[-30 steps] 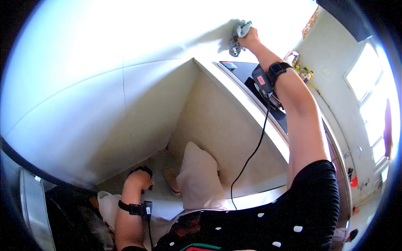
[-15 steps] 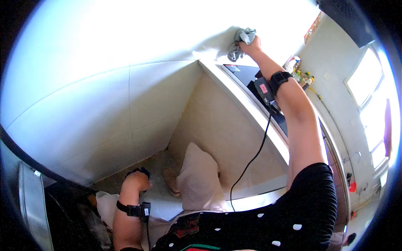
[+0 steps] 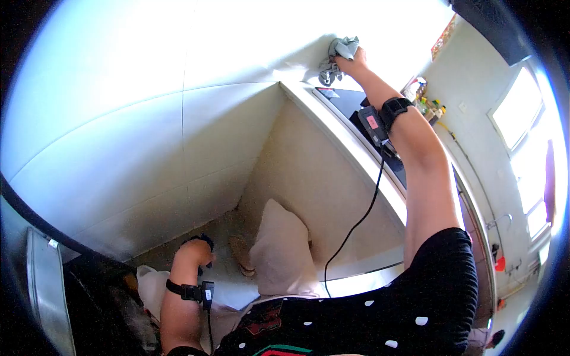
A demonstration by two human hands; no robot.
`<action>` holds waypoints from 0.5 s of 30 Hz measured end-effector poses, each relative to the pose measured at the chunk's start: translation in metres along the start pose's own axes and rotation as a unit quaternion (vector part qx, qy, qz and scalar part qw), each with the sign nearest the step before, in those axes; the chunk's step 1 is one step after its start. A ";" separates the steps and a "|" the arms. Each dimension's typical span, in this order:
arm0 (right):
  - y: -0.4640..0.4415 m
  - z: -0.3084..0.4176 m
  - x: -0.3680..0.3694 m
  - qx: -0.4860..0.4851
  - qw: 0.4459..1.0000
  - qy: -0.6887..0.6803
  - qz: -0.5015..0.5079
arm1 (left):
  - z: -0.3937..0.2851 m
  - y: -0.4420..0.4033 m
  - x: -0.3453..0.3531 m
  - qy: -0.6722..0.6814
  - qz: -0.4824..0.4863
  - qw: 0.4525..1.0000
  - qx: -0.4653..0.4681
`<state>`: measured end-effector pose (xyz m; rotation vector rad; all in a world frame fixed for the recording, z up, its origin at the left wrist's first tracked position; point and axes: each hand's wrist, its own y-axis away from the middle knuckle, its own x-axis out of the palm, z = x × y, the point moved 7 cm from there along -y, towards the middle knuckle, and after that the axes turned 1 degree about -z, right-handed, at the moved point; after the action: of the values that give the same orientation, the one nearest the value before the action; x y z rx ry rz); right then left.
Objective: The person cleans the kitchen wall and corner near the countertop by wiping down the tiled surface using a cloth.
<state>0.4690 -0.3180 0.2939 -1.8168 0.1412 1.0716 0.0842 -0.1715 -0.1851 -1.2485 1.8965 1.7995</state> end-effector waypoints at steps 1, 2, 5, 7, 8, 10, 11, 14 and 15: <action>0.000 -0.001 0.002 0.019 0.997 -0.071 0.007 | 0.000 -0.002 0.002 -0.015 0.007 1.000 0.007; 0.000 0.000 0.005 0.038 0.989 -0.141 0.014 | 0.001 -0.004 0.003 -0.030 0.013 0.999 0.014; 0.006 0.050 0.001 -0.018 0.968 -0.250 0.016 | 0.004 -0.011 0.006 -0.027 -0.024 0.998 0.047; 0.009 0.102 -0.005 -0.106 0.978 -0.181 0.024 | 0.005 -0.020 0.010 -0.031 -0.034 0.998 0.049; 0.021 0.134 -0.023 -0.134 0.977 -0.164 0.019 | 0.004 -0.022 0.009 -0.036 -0.046 0.997 0.051; 0.037 0.191 -0.047 -0.211 0.968 -0.131 -0.028 | -0.004 -0.007 -0.002 -0.013 -0.055 0.997 0.057; 0.042 0.213 -0.055 -0.259 0.957 -0.114 -0.070 | -0.006 -0.001 -0.007 0.007 -0.063 0.996 0.065; 0.029 0.243 -0.102 -0.276 0.918 -0.197 -0.203 | 0.002 -0.022 0.006 -0.018 -0.064 0.996 0.052; 0.019 0.246 -0.123 -0.295 0.884 -0.244 -0.268 | 0.003 -0.017 0.002 -0.015 -0.063 0.997 0.047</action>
<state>0.2360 -0.1765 0.3375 -1.8537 -1.0377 1.1896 0.0936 -0.1674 -0.1990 -1.2709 1.8203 1.6370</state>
